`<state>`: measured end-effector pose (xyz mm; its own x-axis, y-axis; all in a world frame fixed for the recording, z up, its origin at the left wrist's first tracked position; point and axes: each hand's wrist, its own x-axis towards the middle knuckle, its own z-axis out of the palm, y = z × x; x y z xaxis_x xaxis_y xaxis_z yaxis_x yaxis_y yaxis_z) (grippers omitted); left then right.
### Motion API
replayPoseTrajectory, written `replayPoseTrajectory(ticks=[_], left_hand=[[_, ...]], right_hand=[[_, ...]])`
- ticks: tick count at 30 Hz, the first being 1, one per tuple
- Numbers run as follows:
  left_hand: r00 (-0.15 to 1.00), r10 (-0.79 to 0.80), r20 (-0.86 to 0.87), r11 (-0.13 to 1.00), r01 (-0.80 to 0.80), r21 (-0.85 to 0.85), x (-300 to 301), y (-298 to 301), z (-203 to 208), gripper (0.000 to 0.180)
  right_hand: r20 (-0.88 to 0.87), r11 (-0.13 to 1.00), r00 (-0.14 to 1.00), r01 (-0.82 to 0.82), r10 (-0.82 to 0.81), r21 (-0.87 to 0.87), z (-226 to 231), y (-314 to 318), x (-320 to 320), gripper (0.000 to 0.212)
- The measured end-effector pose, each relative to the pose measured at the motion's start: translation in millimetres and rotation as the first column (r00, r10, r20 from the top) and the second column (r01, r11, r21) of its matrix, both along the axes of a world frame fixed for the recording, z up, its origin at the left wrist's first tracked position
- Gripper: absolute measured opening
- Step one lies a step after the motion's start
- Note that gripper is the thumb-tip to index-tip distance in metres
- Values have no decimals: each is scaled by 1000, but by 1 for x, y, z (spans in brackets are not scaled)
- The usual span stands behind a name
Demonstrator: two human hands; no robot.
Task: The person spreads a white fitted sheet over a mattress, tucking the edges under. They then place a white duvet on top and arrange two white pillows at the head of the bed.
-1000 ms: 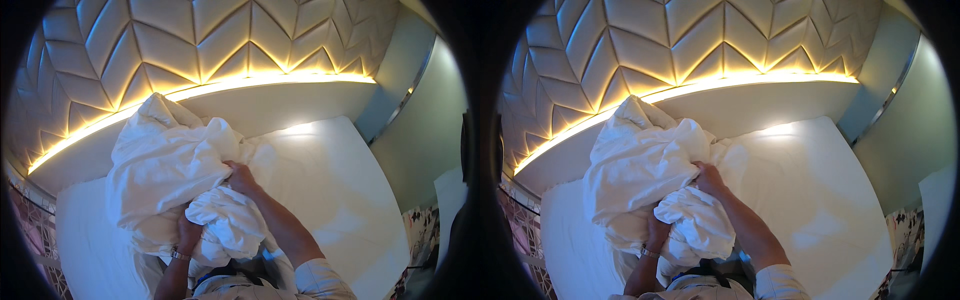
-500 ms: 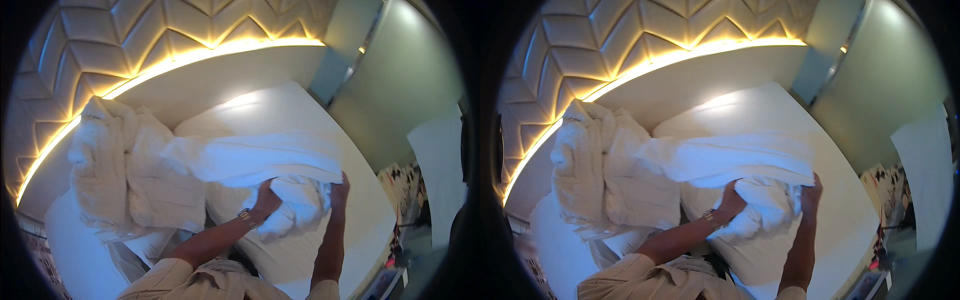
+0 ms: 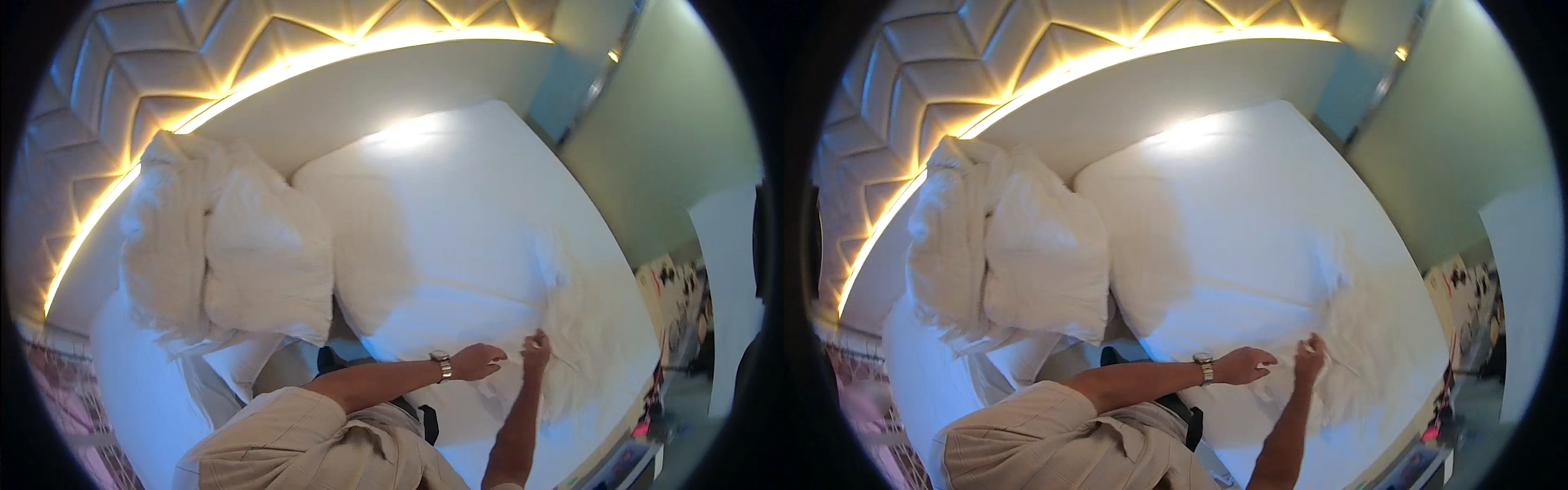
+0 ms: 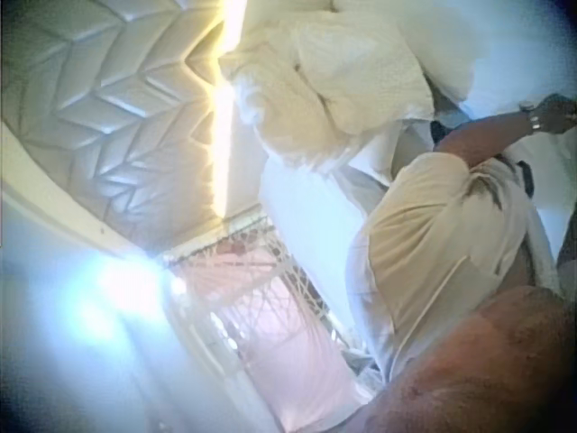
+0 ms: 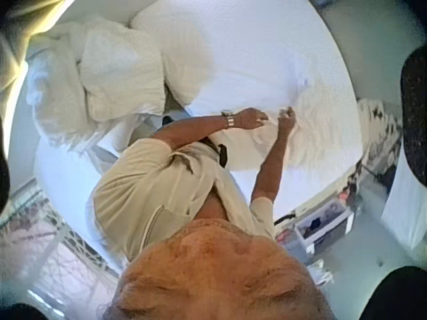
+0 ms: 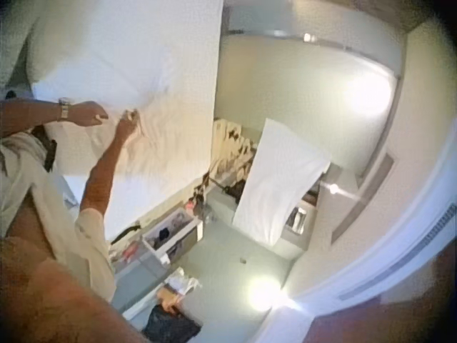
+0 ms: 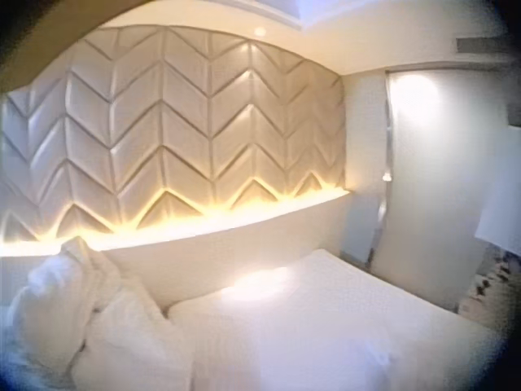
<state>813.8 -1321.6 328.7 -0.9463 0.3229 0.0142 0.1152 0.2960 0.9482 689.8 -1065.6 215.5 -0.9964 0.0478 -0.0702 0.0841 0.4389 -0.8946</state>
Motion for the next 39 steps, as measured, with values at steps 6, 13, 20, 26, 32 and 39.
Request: replayPoseTrajectory(ticks=[6, 13, 20, 26, 32, 39], left_hand=[[879, 467, -96, 848, -476, -233, 92, -188, 11, 24], [251, 797, -549, 187, -967, -171, 303, -377, 117, 27], [-13, 635, -773, -367, -885, -287, 446, -449, 173, 35], [-158, 802, -576, -456, -785, -420, 477, -500, 117, 91], [-178, 826, -534, -451, -777, -439, 503, -528, 66, 88], [-128, 821, -556, -414, -804, -427, 459, -514, 116, 69]], right_hand=[[96, 854, 864, -463, 495, -236, 36, -339, 89, 52], [57, 498, 513, -794, 857, -349, 121, -616, 211, 70], [-232, 437, 412, -897, 881, 65, 165, -795, 341, 97], [-125, 559, 547, -786, 828, 263, 157, -849, 363, 106], [-120, 578, 617, -628, 778, 521, 138, -839, 310, 102], [-18, 584, 640, -689, 768, 430, 56, -806, 199, 47]])
